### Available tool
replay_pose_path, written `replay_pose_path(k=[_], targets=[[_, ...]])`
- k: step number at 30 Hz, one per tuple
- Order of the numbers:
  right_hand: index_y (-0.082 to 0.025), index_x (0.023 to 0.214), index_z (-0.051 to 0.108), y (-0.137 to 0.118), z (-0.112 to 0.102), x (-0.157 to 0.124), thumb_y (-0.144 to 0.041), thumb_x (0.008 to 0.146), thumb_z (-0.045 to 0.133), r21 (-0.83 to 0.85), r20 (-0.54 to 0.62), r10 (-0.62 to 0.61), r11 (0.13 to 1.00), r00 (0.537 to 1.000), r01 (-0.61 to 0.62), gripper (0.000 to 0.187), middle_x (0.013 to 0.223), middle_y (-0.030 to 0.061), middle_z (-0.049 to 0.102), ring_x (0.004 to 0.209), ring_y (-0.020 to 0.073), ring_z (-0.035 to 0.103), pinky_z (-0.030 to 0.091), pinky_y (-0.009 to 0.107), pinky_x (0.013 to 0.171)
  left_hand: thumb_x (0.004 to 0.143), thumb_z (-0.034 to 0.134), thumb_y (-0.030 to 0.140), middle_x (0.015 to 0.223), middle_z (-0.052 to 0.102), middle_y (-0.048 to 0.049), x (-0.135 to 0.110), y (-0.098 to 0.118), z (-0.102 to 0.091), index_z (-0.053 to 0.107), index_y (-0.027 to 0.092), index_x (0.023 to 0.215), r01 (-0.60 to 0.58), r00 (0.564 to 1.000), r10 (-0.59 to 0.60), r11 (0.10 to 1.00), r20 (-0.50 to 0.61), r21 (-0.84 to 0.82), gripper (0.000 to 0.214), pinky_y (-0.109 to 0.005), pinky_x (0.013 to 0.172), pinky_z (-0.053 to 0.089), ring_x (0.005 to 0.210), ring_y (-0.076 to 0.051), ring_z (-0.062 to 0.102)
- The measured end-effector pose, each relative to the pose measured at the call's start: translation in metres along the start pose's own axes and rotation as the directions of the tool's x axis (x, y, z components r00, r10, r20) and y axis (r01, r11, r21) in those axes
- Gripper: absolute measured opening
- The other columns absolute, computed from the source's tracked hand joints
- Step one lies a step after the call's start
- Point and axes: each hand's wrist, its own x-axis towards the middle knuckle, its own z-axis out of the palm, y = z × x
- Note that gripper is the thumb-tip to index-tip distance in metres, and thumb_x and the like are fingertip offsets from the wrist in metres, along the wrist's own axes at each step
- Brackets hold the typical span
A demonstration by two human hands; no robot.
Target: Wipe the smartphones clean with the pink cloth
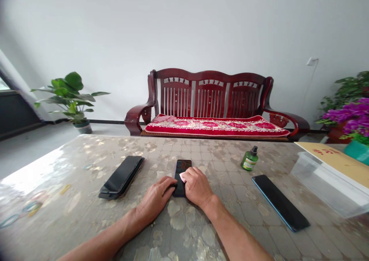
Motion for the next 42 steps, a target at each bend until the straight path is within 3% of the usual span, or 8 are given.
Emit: replay_pose_path(k=[7, 10, 15, 20, 25, 33, 39, 42], targets=[[-0.021, 0.087, 0.065, 0.002, 0.002, -0.002, -0.005, 0.089, 0.046, 0.024, -0.043, -0.032, 0.999, 0.999, 0.033, 0.024, 0.087, 0.0034, 0.064, 0.088, 0.0174, 0.053, 0.041, 0.027, 0.083, 0.077, 0.046, -0.006, 0.135, 0.057, -0.0098, 0.031, -0.003, -0.007, 0.058, 0.021, 0.128, -0.062, 0.995, 0.038, 0.964, 0.096, 0.257, 0.060, -0.036, 0.105, 0.043, 0.124, -0.023, 0.054], [-0.020, 0.086, 0.064, 0.003, 0.003, -0.002, -0.002, 0.085, 0.047, 0.040, -0.044, -0.050, 0.998, 0.998, 0.052, 0.025, 0.087, 0.0034, 0.064, 0.088, 0.0174, 0.054, 0.041, 0.027, 0.084, 0.073, 0.053, -0.007, 0.144, 0.048, -0.0130, 0.056, -0.005, -0.013, 0.056, 0.022, 0.131, -0.169, 0.980, 0.115, 0.916, 0.165, 0.363, 0.065, -0.046, 0.109, 0.038, 0.136, -0.030, 0.041], [-0.020, 0.090, 0.065, 0.005, 0.001, -0.003, -0.005, 0.087, 0.046, 0.080, -0.064, -0.110, 0.990, 0.992, 0.115, 0.024, 0.092, 0.0055, 0.064, 0.094, 0.0188, 0.054, 0.043, 0.029, 0.087, 0.078, 0.061, 0.000, 0.147, 0.043, -0.0134, 0.091, -0.007, -0.014, 0.053, 0.027, 0.132, -0.426, 0.867, 0.237, 0.809, 0.438, 0.406, 0.061, -0.046, 0.103, 0.045, 0.136, -0.032, 0.041], [-0.019, 0.090, 0.066, 0.006, -0.002, -0.003, -0.004, 0.085, 0.045, 0.083, -0.061, -0.160, 0.983, 0.985, 0.165, 0.026, 0.089, 0.0062, 0.064, 0.092, 0.0191, 0.054, 0.044, 0.029, 0.086, 0.083, 0.061, 0.006, 0.146, 0.043, -0.0146, 0.103, -0.008, -0.008, 0.053, 0.026, 0.131, -0.500, 0.819, 0.255, 0.756, 0.514, 0.422, 0.053, -0.044, 0.097, 0.049, 0.131, -0.032, 0.048], [-0.019, 0.086, 0.065, 0.007, -0.001, -0.003, -0.004, 0.081, 0.047, 0.025, -0.070, -0.162, 0.986, 0.984, 0.164, 0.024, 0.085, 0.0050, 0.063, 0.085, 0.0187, 0.051, 0.042, 0.029, 0.082, 0.075, 0.070, 0.013, 0.140, 0.047, -0.0128, 0.104, -0.008, -0.015, 0.047, 0.030, 0.136, -0.424, 0.835, 0.166, 0.802, 0.525, 0.420, 0.068, -0.046, 0.089, 0.052, 0.118, -0.034, 0.056], [-0.020, 0.083, 0.067, 0.016, -0.001, -0.006, -0.003, 0.084, 0.048, 0.013, -0.100, 0.007, 1.000, 0.995, -0.006, 0.025, 0.081, 0.0031, 0.063, 0.083, 0.0172, 0.052, 0.039, 0.028, 0.079, 0.066, 0.074, 0.033, 0.125, 0.054, -0.0159, 0.086, -0.004, -0.043, 0.053, 0.022, 0.127, -0.137, 0.855, -0.167, 0.840, 0.490, 0.525, 0.066, -0.048, 0.086, 0.051, 0.114, -0.039, 0.055], [-0.021, 0.087, 0.069, 0.017, -0.002, -0.008, -0.006, 0.089, 0.047, -0.044, -0.112, 0.143, 0.988, 0.983, -0.149, 0.027, 0.084, 0.0028, 0.065, 0.086, 0.0167, 0.055, 0.039, 0.027, 0.080, 0.077, 0.065, 0.042, 0.118, 0.053, -0.0126, 0.040, -0.008, -0.032, 0.056, 0.017, 0.117, 0.153, 0.924, -0.281, 0.893, 0.259, 0.423, 0.048, -0.037, 0.081, 0.052, 0.096, -0.029, 0.064], [-0.021, 0.084, 0.068, 0.015, -0.004, -0.008, -0.005, 0.087, 0.048, -0.097, -0.093, 0.171, 0.979, 0.981, -0.180, 0.026, 0.083, 0.0027, 0.064, 0.085, 0.0166, 0.054, 0.038, 0.027, 0.078, 0.080, 0.064, 0.042, 0.114, 0.052, -0.0105, 0.019, -0.011, -0.023, 0.056, 0.018, 0.120, 0.192, 0.949, -0.261, 0.923, 0.177, 0.333, 0.048, -0.035, 0.084, 0.050, 0.096, -0.027, 0.063]])
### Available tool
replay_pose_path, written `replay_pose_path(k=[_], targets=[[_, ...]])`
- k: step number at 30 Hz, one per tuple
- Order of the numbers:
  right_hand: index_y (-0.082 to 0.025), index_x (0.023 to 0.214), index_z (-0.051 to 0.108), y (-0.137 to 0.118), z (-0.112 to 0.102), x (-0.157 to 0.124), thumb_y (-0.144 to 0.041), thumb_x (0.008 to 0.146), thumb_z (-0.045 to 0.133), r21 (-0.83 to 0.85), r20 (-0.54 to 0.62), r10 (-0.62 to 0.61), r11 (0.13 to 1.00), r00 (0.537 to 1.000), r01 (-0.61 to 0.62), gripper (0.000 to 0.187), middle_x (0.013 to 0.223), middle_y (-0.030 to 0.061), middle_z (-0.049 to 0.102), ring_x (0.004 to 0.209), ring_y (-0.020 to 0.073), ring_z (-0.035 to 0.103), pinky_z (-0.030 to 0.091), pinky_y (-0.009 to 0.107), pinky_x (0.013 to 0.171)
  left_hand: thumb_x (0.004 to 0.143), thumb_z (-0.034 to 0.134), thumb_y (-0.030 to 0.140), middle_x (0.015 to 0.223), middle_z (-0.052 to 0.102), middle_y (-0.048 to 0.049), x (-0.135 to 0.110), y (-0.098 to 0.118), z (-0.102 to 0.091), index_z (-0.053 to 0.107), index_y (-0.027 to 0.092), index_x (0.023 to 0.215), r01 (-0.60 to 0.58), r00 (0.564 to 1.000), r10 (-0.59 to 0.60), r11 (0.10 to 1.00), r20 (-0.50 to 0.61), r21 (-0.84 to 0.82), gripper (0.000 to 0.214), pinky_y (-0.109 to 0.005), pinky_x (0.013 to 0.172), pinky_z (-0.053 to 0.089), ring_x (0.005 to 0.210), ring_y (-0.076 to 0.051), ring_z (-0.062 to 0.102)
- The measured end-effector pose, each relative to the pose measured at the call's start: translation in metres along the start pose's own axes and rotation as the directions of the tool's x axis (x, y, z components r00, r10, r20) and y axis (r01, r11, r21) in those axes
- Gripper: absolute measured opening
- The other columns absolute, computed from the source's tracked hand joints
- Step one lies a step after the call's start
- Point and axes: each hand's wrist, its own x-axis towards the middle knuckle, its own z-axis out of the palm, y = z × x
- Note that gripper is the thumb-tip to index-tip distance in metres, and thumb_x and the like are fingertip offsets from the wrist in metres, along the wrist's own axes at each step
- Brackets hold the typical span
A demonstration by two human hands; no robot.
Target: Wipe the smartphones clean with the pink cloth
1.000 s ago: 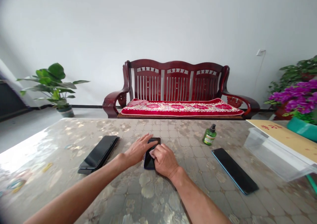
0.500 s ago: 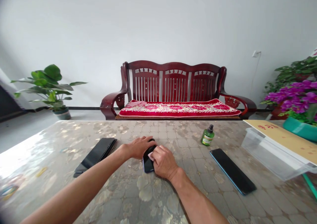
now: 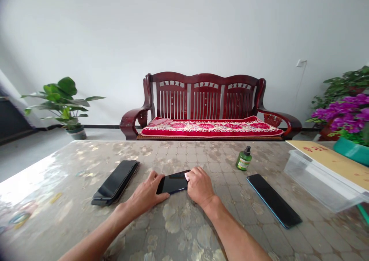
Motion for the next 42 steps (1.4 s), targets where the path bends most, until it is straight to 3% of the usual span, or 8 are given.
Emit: replay_pose_path(k=[6, 13, 21, 31, 38, 42], targets=[[-0.021, 0.081, 0.064, -0.008, -0.002, -0.002, -0.002, 0.085, 0.048, 0.009, 0.010, -0.015, 1.000, 1.000, 0.015, 0.025, 0.083, 0.0025, 0.061, 0.085, 0.0173, 0.053, 0.038, 0.027, 0.080, 0.075, 0.071, 0.035, 0.116, 0.054, -0.0089, -0.006, -0.014, 0.007, 0.057, 0.019, 0.125, -0.098, 0.994, 0.089, 0.982, -0.063, -0.164, 0.054, -0.033, 0.094, 0.046, 0.105, -0.026, 0.060], [-0.021, 0.094, 0.066, -0.028, 0.002, -0.006, -0.002, 0.084, 0.049, 0.117, 0.057, -0.184, 0.977, 0.981, 0.176, 0.028, 0.092, 0.0030, 0.063, 0.091, 0.0183, 0.052, 0.039, 0.027, 0.083, 0.074, 0.074, 0.034, 0.115, 0.056, -0.0083, -0.002, -0.021, 0.008, 0.060, 0.019, 0.122, -0.142, 0.989, 0.126, 0.962, -0.084, -0.234, 0.053, -0.032, 0.091, 0.047, 0.102, -0.025, 0.060], [-0.020, 0.088, 0.068, 0.005, 0.000, 0.003, 0.003, 0.080, 0.047, -0.026, 0.009, -0.003, 1.000, 1.000, 0.004, 0.033, 0.088, 0.0044, 0.065, 0.089, 0.0187, 0.053, 0.039, 0.027, 0.082, 0.074, 0.073, 0.035, 0.113, 0.056, -0.0068, 0.000, -0.020, 0.004, 0.060, 0.019, 0.122, -0.143, 0.989, 0.132, 0.959, -0.059, -0.246, 0.053, -0.030, 0.084, 0.049, 0.095, -0.023, 0.062], [-0.021, 0.094, 0.067, -0.026, 0.005, -0.001, 0.001, 0.084, 0.046, 0.108, 0.049, -0.166, 0.981, 0.985, 0.160, 0.032, 0.092, 0.0032, 0.064, 0.090, 0.0179, 0.053, 0.040, 0.027, 0.084, 0.073, 0.072, 0.034, 0.113, 0.056, -0.0074, -0.001, -0.017, 0.000, 0.059, 0.020, 0.121, -0.127, 0.992, 0.121, 0.966, -0.042, -0.223, 0.052, -0.031, 0.084, 0.048, 0.095, -0.024, 0.062], [-0.021, 0.088, 0.070, 0.006, 0.000, 0.010, 0.004, 0.080, 0.045, -0.011, 0.035, 0.026, 1.000, 0.999, -0.026, 0.037, 0.090, 0.0040, 0.066, 0.091, 0.0178, 0.056, 0.041, 0.026, 0.084, 0.071, 0.073, 0.034, 0.113, 0.056, -0.0068, 0.000, -0.017, -0.001, 0.059, 0.020, 0.120, -0.112, 0.994, 0.107, 0.962, -0.034, -0.248, 0.053, -0.030, 0.084, 0.048, 0.097, -0.024, 0.061], [-0.021, 0.091, 0.070, -0.002, 0.002, 0.010, 0.002, 0.081, 0.045, 0.028, 0.041, -0.012, 1.000, 0.999, 0.011, 0.036, 0.092, 0.0044, 0.065, 0.094, 0.0182, 0.056, 0.042, 0.026, 0.085, 0.068, 0.075, 0.033, 0.109, 0.056, -0.0054, 0.002, -0.018, 0.001, 0.061, 0.021, 0.116, -0.114, 0.993, 0.107, 0.956, -0.043, -0.271, 0.052, -0.029, 0.083, 0.047, 0.096, -0.023, 0.061]])
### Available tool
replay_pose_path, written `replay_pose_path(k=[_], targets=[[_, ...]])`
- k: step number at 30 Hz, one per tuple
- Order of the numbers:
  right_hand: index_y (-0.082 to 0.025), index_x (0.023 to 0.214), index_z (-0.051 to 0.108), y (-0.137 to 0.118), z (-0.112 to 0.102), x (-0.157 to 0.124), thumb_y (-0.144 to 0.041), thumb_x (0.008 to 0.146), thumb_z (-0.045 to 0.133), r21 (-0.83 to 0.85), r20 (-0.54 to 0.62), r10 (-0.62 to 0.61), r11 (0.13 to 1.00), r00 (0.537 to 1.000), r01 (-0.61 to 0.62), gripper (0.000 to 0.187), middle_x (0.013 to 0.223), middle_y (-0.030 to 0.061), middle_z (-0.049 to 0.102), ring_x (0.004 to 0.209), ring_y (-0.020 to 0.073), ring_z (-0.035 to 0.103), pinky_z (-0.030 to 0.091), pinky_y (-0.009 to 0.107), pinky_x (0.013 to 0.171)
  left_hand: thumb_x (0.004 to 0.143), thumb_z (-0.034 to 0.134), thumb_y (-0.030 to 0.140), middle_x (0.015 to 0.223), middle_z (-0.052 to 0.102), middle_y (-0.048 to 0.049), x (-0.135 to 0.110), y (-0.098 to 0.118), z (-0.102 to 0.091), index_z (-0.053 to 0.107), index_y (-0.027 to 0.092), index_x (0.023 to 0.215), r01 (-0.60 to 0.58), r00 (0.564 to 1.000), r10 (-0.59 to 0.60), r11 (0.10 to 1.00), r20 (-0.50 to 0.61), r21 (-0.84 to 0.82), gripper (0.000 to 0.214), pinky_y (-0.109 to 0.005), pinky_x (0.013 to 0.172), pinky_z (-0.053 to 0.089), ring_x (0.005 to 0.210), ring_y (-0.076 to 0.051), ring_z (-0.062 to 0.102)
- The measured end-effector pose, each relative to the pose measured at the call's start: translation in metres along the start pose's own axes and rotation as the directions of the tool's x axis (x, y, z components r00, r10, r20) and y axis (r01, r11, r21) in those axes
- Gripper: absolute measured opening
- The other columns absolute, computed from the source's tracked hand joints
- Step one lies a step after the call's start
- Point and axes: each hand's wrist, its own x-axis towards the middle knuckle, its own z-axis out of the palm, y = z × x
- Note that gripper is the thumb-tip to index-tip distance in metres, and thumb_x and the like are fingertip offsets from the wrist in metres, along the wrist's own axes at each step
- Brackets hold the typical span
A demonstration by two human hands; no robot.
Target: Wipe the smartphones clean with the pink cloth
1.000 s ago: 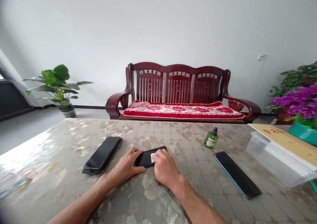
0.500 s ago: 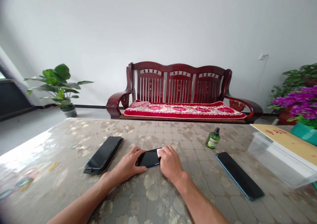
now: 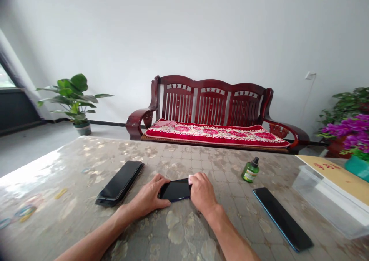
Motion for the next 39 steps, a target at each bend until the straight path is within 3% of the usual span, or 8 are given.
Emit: replay_pose_path(k=[5, 14, 21, 31, 39], targets=[[-0.022, 0.095, 0.068, -0.023, 0.001, -0.001, -0.001, 0.084, 0.046, 0.085, 0.049, -0.140, 0.987, 0.989, 0.136, 0.032, 0.094, 0.0034, 0.065, 0.094, 0.0181, 0.055, 0.042, 0.027, 0.086, 0.067, 0.076, 0.033, 0.107, 0.056, -0.0047, 0.001, -0.003, 0.003, 0.062, 0.021, 0.115, -0.010, 1.000, 0.010, 1.000, -0.011, -0.009, 0.052, -0.027, 0.079, 0.047, 0.093, -0.022, 0.061], [-0.020, 0.087, 0.069, 0.000, -0.001, 0.006, 0.003, 0.081, 0.046, -0.043, 0.006, 0.003, 0.999, 1.000, -0.002, 0.033, 0.089, 0.0046, 0.065, 0.093, 0.0185, 0.056, 0.041, 0.027, 0.084, 0.068, 0.077, 0.034, 0.113, 0.056, -0.0055, 0.004, -0.002, 0.002, 0.060, 0.021, 0.118, -0.012, 1.000, 0.013, 1.000, 0.014, -0.004, 0.055, -0.028, 0.083, 0.047, 0.098, -0.023, 0.061], [-0.021, 0.093, 0.065, -0.027, 0.001, -0.003, -0.002, 0.085, 0.047, 0.071, 0.047, -0.194, 0.979, 0.980, 0.191, 0.027, 0.093, 0.0027, 0.064, 0.093, 0.0175, 0.054, 0.041, 0.027, 0.085, 0.069, 0.076, 0.034, 0.112, 0.056, -0.0055, 0.003, -0.004, 0.003, 0.061, 0.021, 0.116, -0.046, 0.999, 0.046, 0.999, -0.009, -0.016, 0.052, -0.029, 0.086, 0.047, 0.101, -0.024, 0.060], [-0.021, 0.085, 0.066, -0.002, -0.006, -0.008, -0.001, 0.084, 0.047, -0.087, -0.002, 0.001, 0.996, 1.000, -0.001, 0.027, 0.085, 0.0037, 0.063, 0.087, 0.0177, 0.054, 0.039, 0.027, 0.081, 0.069, 0.076, 0.036, 0.116, 0.056, -0.0063, 0.005, -0.004, 0.004, 0.061, 0.021, 0.120, -0.015, 1.000, 0.015, 1.000, 0.009, -0.010, 0.055, -0.029, 0.087, 0.048, 0.102, -0.025, 0.061], [-0.021, 0.084, 0.063, -0.020, -0.005, -0.013, 0.000, 0.080, 0.050, -0.033, 0.013, -0.114, 0.993, 0.993, 0.115, 0.025, 0.088, 0.0034, 0.062, 0.089, 0.0184, 0.053, 0.039, 0.027, 0.081, 0.070, 0.074, 0.033, 0.119, 0.056, -0.0063, 0.004, -0.004, 0.003, 0.061, 0.023, 0.122, -0.023, 1.000, 0.024, 0.999, 0.014, -0.024, 0.054, -0.030, 0.091, 0.046, 0.106, -0.025, 0.059]])
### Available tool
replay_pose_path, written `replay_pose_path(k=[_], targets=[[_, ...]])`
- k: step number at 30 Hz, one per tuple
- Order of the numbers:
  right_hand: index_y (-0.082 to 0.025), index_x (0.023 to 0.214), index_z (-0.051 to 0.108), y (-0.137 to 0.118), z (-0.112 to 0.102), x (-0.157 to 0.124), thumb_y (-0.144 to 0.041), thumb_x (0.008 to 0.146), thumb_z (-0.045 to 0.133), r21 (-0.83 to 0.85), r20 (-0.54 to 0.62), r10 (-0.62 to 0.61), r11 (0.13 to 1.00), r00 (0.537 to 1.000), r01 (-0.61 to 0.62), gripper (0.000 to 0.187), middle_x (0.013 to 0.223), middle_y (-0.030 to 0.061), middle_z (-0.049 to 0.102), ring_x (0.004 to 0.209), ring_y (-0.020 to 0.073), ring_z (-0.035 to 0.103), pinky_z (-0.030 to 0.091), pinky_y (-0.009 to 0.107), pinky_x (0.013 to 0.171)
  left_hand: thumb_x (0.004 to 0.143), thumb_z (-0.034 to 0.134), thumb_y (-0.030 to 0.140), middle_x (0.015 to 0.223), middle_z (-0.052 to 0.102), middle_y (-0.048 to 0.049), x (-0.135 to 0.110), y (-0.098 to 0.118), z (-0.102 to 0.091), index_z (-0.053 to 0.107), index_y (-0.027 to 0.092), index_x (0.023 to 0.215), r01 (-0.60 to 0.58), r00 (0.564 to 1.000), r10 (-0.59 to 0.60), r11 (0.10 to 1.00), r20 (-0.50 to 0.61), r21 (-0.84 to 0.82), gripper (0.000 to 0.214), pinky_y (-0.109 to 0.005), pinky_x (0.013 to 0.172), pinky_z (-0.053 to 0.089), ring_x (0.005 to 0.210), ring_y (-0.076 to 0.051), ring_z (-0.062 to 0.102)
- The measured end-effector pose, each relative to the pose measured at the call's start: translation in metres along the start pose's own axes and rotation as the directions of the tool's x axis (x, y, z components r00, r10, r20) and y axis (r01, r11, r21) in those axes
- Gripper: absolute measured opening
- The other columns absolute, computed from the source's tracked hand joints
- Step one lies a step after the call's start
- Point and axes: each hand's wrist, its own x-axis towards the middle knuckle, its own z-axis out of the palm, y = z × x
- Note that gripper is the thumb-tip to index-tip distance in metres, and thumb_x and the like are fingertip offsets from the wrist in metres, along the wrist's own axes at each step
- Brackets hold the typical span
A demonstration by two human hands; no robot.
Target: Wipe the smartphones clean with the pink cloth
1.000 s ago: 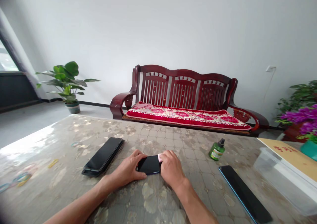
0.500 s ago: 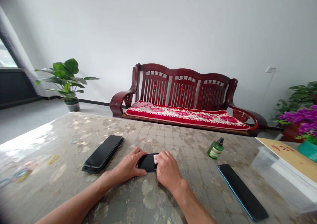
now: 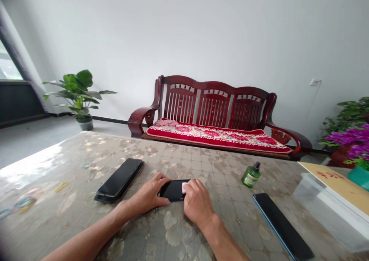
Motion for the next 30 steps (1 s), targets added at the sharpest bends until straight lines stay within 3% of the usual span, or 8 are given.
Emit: replay_pose_path(k=[13, 19, 26, 30], targets=[[-0.021, 0.082, 0.064, 0.008, -0.002, -0.003, 0.001, 0.079, 0.048, -0.041, -0.005, 0.115, 0.992, 0.993, -0.115, 0.028, 0.086, 0.0048, 0.062, 0.089, 0.0194, 0.054, 0.039, 0.029, 0.081, 0.072, 0.072, 0.033, 0.120, 0.055, -0.0055, 0.002, -0.004, 0.002, 0.059, 0.023, 0.124, -0.006, 1.000, 0.006, 1.000, 0.000, -0.008, 0.055, -0.029, 0.087, 0.047, 0.102, -0.024, 0.061], [-0.021, 0.088, 0.065, -0.011, -0.004, -0.004, -0.002, 0.083, 0.048, 0.034, 0.059, 0.027, 0.999, 0.998, -0.029, 0.026, 0.091, 0.0044, 0.063, 0.091, 0.0196, 0.054, 0.039, 0.029, 0.082, 0.073, 0.072, 0.032, 0.118, 0.056, -0.0066, 0.001, -0.003, 0.001, 0.060, 0.021, 0.122, -0.025, 1.000, 0.025, 1.000, -0.003, -0.003, 0.052, -0.028, 0.087, 0.047, 0.103, -0.024, 0.061], [-0.020, 0.084, 0.068, 0.012, -0.014, 0.005, -0.001, 0.082, 0.046, -0.094, 0.115, 0.134, 0.988, 0.984, -0.123, 0.029, 0.087, 0.0049, 0.064, 0.089, 0.0179, 0.056, 0.039, 0.026, 0.081, 0.072, 0.073, 0.033, 0.121, 0.055, -0.0064, 0.002, -0.002, 0.001, 0.059, 0.021, 0.124, -0.009, 1.000, 0.009, 1.000, 0.012, 0.019, 0.054, -0.029, 0.089, 0.047, 0.104, -0.025, 0.061], [-0.018, 0.085, 0.069, 0.013, -0.020, 0.011, -0.002, 0.084, 0.045, -0.130, 0.214, 0.128, 0.986, 0.968, -0.102, 0.029, 0.089, 0.0066, 0.065, 0.090, 0.0187, 0.057, 0.039, 0.027, 0.083, 0.073, 0.072, 0.033, 0.121, 0.054, -0.0059, 0.002, -0.004, 0.002, 0.060, 0.021, 0.121, -0.019, 1.000, 0.019, 1.000, 0.005, 0.016, 0.051, -0.029, 0.091, 0.046, 0.105, -0.024, 0.060]])
